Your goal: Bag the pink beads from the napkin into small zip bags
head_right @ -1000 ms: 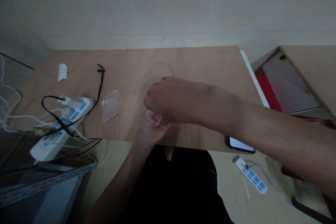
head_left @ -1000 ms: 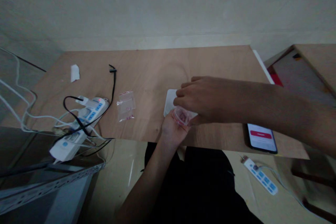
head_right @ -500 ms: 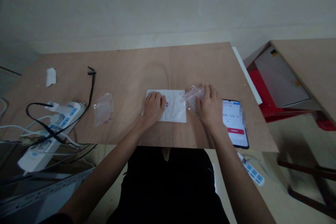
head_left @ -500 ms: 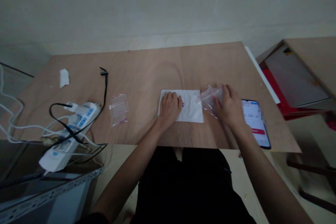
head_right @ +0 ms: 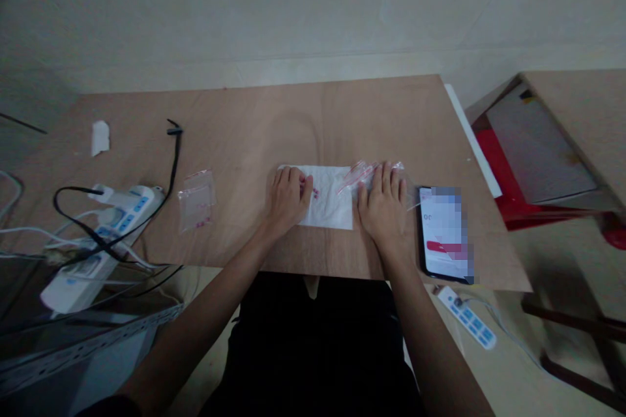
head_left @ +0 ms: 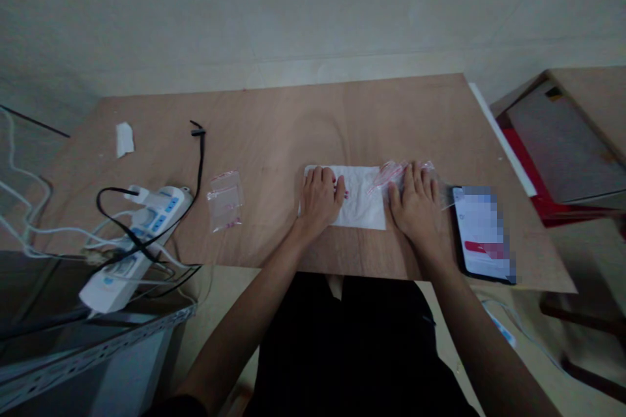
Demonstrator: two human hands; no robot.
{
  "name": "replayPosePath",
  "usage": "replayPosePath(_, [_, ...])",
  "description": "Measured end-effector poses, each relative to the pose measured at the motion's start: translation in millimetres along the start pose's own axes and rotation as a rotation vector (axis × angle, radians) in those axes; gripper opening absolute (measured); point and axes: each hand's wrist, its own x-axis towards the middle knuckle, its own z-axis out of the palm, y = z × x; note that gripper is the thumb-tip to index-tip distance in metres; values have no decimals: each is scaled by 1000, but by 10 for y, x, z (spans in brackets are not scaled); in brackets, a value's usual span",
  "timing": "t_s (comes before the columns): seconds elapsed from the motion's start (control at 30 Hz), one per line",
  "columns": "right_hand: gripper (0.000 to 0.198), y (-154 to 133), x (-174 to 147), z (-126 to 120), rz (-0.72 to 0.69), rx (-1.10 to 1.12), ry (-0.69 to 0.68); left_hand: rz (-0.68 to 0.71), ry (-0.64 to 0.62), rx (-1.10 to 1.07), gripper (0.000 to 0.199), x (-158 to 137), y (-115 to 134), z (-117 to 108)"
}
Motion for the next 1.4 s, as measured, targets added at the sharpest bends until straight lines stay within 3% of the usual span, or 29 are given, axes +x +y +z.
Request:
replayPosePath(0.2, [65, 8, -16, 8, 10, 62, 50, -95, 170, -71, 20, -141, -225, -289])
replayPosePath(0.3, [66, 10, -21, 2, 10, 102, 62, -303, 254, -6, 22, -290, -547, -543])
replayPosePath(0.37, [67, 9, -26, 1, 13, 133, 81, -485, 305, 103, 40, -389, -807, -711])
replayPosePath(0.47, [68, 0, -37, -8, 32, 163, 113, -708, 257, 252, 70, -504, -1129, -915])
replayPosePath(0.6, [69, -11, -64, -46, 60, 196, 116, -813, 71, 309, 69, -586, -1261, -1064])
replayPosePath(0.67, [70, -10, -76, -64, 59, 211, 120, -801, 63, 308, 65, -610, -1244, -1083])
replayPosePath(0.83, [69, 3, -90, -72, 45, 243, 172, -690, 233, 338, 62, -680, -1283, -1032])
replayPosePath(1.0, [65, 18, -93, -61, 25, 283, 214, -541, 337, 189, 37, -741, -1423, -997])
replayPosePath(1.13, [61, 62, -98, -28, -17, 336, 242, -446, 402, 70, 29, -759, -1498, -1028])
replayPosePath(1.3, [44, -90, -224, -160, -84, 440, 398, -307, 450, -80, 22, -811, -1418, -1261])
replayPosePath(1.4, [33, -444, -362, -416, -183, 643, 410, -175, 355, -226, 12, -858, -1158, -1476])
